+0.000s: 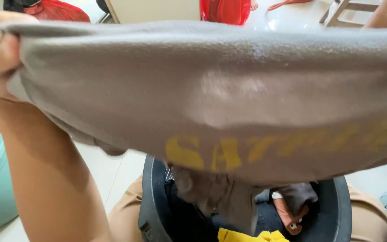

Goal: Sorting through a laundry tub and folding various items of clothing including socks and shirts.

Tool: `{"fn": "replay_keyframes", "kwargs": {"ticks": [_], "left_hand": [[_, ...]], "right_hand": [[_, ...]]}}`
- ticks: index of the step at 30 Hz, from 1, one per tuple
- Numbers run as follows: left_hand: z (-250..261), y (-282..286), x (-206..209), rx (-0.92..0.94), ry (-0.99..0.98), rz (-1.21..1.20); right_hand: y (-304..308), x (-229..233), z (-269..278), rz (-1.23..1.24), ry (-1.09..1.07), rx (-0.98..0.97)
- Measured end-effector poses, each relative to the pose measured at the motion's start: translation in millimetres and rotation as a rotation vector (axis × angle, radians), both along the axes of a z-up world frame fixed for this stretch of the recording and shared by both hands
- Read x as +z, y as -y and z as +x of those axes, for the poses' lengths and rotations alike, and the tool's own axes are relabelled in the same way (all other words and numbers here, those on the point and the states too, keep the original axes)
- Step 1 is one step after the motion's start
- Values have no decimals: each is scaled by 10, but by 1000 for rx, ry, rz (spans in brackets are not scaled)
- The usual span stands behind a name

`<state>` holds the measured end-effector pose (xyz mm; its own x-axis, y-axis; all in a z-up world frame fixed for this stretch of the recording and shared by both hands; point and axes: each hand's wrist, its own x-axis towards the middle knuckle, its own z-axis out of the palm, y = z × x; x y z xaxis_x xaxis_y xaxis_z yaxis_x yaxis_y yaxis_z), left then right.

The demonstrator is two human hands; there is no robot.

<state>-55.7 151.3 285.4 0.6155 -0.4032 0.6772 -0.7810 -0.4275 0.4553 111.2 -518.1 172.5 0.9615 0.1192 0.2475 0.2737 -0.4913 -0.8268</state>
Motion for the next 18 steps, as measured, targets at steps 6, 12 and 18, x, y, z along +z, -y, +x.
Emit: {"fn": "replay_keyframes", "kwargs": {"ticks": [6,12,18], "left_hand": [[1053,553,-902,571,-162,240],[864,1261,-2594,782,276,612],[-262,1644,-3885,123,-723,1100]], "right_hand": [[-522,-718,189,31,-144,18],[-1312,-1701,-357,-525,740,-44],[-1860,-2369,-1605,-442,-282,868]]}}
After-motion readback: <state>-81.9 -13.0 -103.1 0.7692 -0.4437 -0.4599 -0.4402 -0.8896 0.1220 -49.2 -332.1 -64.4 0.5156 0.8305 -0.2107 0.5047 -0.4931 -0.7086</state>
